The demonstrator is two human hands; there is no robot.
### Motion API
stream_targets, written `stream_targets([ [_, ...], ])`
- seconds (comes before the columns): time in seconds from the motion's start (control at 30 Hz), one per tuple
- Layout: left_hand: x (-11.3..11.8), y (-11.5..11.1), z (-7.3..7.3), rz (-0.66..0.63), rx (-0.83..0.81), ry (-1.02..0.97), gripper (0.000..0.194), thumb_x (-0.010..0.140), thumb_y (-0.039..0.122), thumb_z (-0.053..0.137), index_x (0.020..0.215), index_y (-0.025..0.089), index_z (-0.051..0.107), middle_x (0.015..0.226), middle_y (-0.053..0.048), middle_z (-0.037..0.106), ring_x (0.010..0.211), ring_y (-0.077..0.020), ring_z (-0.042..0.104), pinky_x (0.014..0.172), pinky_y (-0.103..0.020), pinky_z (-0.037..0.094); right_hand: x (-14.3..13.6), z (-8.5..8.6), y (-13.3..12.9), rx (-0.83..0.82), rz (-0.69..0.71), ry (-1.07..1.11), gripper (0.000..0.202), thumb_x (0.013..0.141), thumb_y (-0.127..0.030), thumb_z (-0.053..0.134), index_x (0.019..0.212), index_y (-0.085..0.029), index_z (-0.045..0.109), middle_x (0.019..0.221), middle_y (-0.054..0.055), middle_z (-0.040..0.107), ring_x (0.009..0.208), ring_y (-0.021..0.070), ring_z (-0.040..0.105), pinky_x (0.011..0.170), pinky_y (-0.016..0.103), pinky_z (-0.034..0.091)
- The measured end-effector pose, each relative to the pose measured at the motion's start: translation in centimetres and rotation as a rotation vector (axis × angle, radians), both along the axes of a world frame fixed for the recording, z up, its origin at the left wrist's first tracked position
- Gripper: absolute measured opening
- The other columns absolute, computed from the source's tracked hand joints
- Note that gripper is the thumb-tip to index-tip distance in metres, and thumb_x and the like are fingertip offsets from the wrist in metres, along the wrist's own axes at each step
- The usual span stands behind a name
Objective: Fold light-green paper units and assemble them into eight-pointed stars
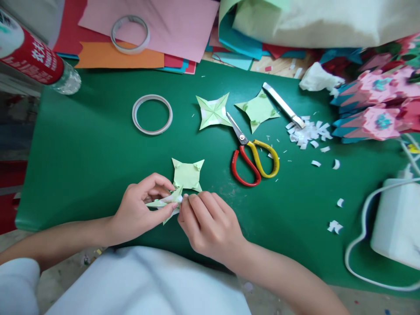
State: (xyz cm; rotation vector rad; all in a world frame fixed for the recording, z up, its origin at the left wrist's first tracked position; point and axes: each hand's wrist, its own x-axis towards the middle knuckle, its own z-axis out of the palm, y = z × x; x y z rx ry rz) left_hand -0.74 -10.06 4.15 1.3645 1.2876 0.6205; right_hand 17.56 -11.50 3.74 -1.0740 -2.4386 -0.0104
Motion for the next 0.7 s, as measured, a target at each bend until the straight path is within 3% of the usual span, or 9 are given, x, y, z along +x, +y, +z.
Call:
stream_targets([
  [0.23,0.0,-0.2,-0.3,-0.014,-0.026,-0.013,0.020,0.075,0.015,0.067,0.090,0.021,0.054,0.070,0.005,0.070,0.064,-0.0089,0.067,0.060,-0.017,0.049,0.0,-0.1,0.0,-0.021,0.012,-0.008,0.001,0.082,-0.014,0.066,0.082,-0.015,0.064,0.071,0.005,0.063,0.066,0.0156,0.055,0.056,0.031,0.045],
  [0.6,-0.5,0.7,0.1,-0.028,-0.175,-0.058,0.024,0.074,0.022,0.070,0.092,0.021,0.054,0.068,0.005,0.069,0.059,-0.0088,0.063,0.060,-0.018,0.048,1.6,0.6,2.1,-0.413,0.176,0.174,0.008,0.088,-0.011,0.057,0.085,-0.016,0.062,0.077,0.005,0.064,0.068,0.0136,0.050,0.059,0.028,0.045],
  [0.7,-0.5,1.0,0.2,-0.025,-0.231,-0.087,0.024,0.074,0.024,0.071,0.092,0.021,0.054,0.069,0.005,0.070,0.059,-0.0092,0.063,0.060,-0.018,0.048,1.8,0.5,2.3,-0.411,0.184,0.176,0.007,0.089,-0.011,0.057,0.086,-0.015,0.062,0.078,0.006,0.064,0.069,0.0139,0.051,0.058,0.029,0.044],
])
